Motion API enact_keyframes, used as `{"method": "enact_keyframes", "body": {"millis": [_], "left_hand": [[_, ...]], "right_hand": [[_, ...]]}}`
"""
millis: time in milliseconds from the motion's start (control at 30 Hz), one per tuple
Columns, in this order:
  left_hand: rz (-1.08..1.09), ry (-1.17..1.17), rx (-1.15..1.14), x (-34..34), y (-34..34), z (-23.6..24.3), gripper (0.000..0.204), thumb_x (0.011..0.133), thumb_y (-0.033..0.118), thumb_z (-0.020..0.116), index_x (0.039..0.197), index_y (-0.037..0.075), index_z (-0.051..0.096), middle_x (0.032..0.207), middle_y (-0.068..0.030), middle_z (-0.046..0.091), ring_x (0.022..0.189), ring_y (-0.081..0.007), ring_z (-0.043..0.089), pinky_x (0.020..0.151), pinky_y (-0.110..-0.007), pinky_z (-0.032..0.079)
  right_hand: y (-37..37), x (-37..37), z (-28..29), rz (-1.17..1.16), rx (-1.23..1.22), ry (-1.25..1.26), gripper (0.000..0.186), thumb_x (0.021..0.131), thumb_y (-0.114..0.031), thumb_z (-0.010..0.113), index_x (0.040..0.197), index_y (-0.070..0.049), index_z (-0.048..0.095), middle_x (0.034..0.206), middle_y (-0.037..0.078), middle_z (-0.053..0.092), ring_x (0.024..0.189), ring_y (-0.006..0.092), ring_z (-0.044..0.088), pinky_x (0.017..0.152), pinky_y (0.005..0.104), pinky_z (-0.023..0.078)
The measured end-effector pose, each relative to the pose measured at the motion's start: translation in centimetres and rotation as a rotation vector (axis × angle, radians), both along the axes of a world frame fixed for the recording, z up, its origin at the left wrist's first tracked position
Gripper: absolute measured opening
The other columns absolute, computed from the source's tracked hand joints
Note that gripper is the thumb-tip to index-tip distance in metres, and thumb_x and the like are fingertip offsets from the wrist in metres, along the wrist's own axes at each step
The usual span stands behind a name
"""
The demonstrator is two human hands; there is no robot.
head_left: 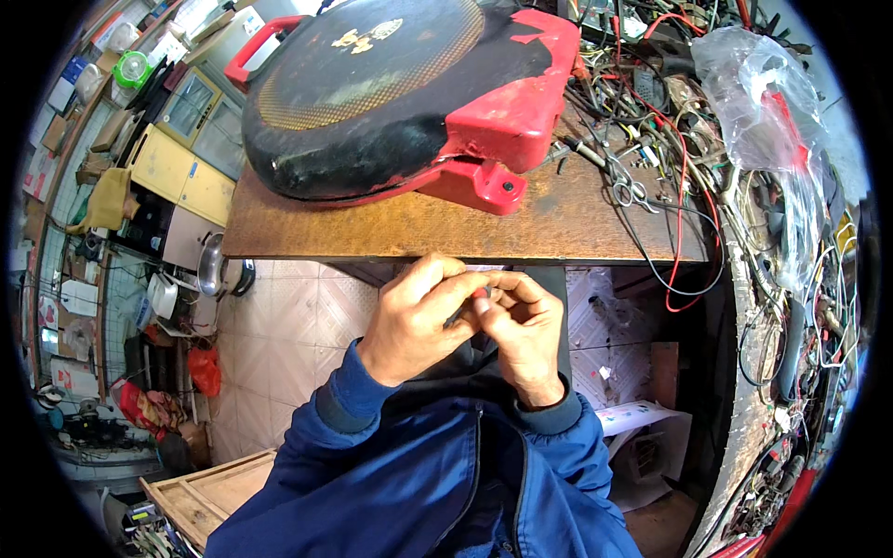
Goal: The person repairs a red electric grill by stripping wires, connecting them to the heating element, and attaching a power cord. They use pliers and a multimeter to test connections and secure the wiring inside the device.
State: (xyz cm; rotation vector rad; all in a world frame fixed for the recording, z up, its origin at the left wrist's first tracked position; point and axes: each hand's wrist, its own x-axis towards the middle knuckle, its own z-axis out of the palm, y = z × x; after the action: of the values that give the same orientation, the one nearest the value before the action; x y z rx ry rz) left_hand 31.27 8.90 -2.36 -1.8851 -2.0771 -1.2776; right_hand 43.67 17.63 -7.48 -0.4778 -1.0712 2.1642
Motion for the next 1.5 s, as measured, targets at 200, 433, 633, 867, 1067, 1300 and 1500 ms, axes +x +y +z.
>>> {"method": "enact_keyframes", "body": {"millis": [200, 433, 633, 867, 1067, 1300, 1500], "left_hand": [[0.029, 0.087, 0.025, 0.5, -0.3, -0.9, 0.039, 0.066, -0.006, 0.083, 0.104, 0.001, 0.075, 0.09, -0.0092, 0.064, 0.072, -0.0207, 0.066, 0.061, -0.032, 0.055], [0.034, -0.055, 0.023, 0.8, -0.2, 0.0, 0.037, 0.07, -0.005, 0.083, 0.105, 0.002, 0.075, 0.091, -0.009, 0.063, 0.074, -0.0222, 0.067, 0.062, -0.032, 0.057], [-0.023, 0.035, 0.021, 0.9, 0.0, -0.4, 0.041, 0.067, -0.006, 0.084, 0.106, 0.002, 0.075, 0.092, -0.0095, 0.064, 0.077, -0.0239, 0.068, 0.065, -0.034, 0.057], [-0.05, 0.027, -0.01, 0.5, 1.2, -0.6, 0.042, 0.068, -0.004, 0.085, 0.108, 0.003, 0.075, 0.093, -0.0087, 0.066, 0.075, -0.0207, 0.068, 0.063, -0.032, 0.057], [-0.053, -0.148, 0.112, -1.8, 2.8, 1.9, 0.03, 0.075, -0.003, 0.078, 0.104, 0.002, 0.072, 0.092, -0.0082, 0.065, 0.072, -0.0137, 0.063, 0.06, -0.026, 0.05], [-0.139, -0.495, 0.0, -3.9, 2.8, 1.7, 0.027, 0.079, -0.005, 0.078, 0.105, -0.004, 0.071, 0.093, -0.0064, 0.065, 0.061, -0.0031, 0.051, 0.052, -0.019, 0.039], [-0.163, -0.517, -0.016, -4.2, 3.0, 2.4, 0.027, 0.078, -0.003, 0.079, 0.104, -0.003, 0.072, 0.092, -0.0078, 0.067, 0.062, -0.0065, 0.056, 0.054, -0.022, 0.043]], "right_hand": [[-0.2, -0.3, -0.9, 0.025, 0.048, -0.04, 0.02, 0.089, 0.006, 0.073, 0.107, -0.001, 0.069, 0.087, -0.005, 0.065, 0.078, 0.0017, 0.057, 0.068, 0.019, 0.046], [1.3, 1.1, -0.8, 0.196, -0.055, 0.055, 0.024, 0.096, 0.002, 0.069, 0.12, 0.004, 0.066, 0.106, 0.005, 0.073, 0.094, 0.0092, 0.067, 0.085, 0.0244, 0.055], [1.1, 1.1, -1.2, 0.167, -0.057, 0.164, 0.021, 0.096, 0.003, 0.069, 0.117, 0.004, 0.066, 0.107, 0.004, 0.07, 0.097, 0.0079, 0.065, 0.087, 0.0247, 0.054], [1.4, 1.7, 0.4, 0.037, 0.14, -0.186, 0.029, 0.095, -0.005, 0.075, 0.12, 0.006, 0.064, 0.092, 0.002, 0.07, 0.084, 0.0056, 0.063, 0.073, 0.022, 0.053], [7.0, 6.5, 5.9, -0.394, 0.876, -0.428, 0.031, 0.09, -0.009, 0.08, 0.115, 0.003, 0.067, 0.083, 0.009, 0.072, 0.068, 0.0164, 0.069, 0.061, 0.0286, 0.055], [18.2, 6.0, 11.0, -0.932, 1.697, -1.276, 0.009, 0.088, -0.013, 0.068, 0.088, -0.004, 0.067, 0.085, 0.015, 0.064, 0.08, 0.0343, 0.062, 0.073, 0.0449, 0.051], [21.0, 6.2, 9.8, -0.764, 1.594, -1.423, 0.008, 0.084, -0.011, 0.066, 0.084, -0.003, 0.066, 0.082, 0.017, 0.068, 0.078, 0.0376, 0.068, 0.068, 0.048, 0.055]]}}
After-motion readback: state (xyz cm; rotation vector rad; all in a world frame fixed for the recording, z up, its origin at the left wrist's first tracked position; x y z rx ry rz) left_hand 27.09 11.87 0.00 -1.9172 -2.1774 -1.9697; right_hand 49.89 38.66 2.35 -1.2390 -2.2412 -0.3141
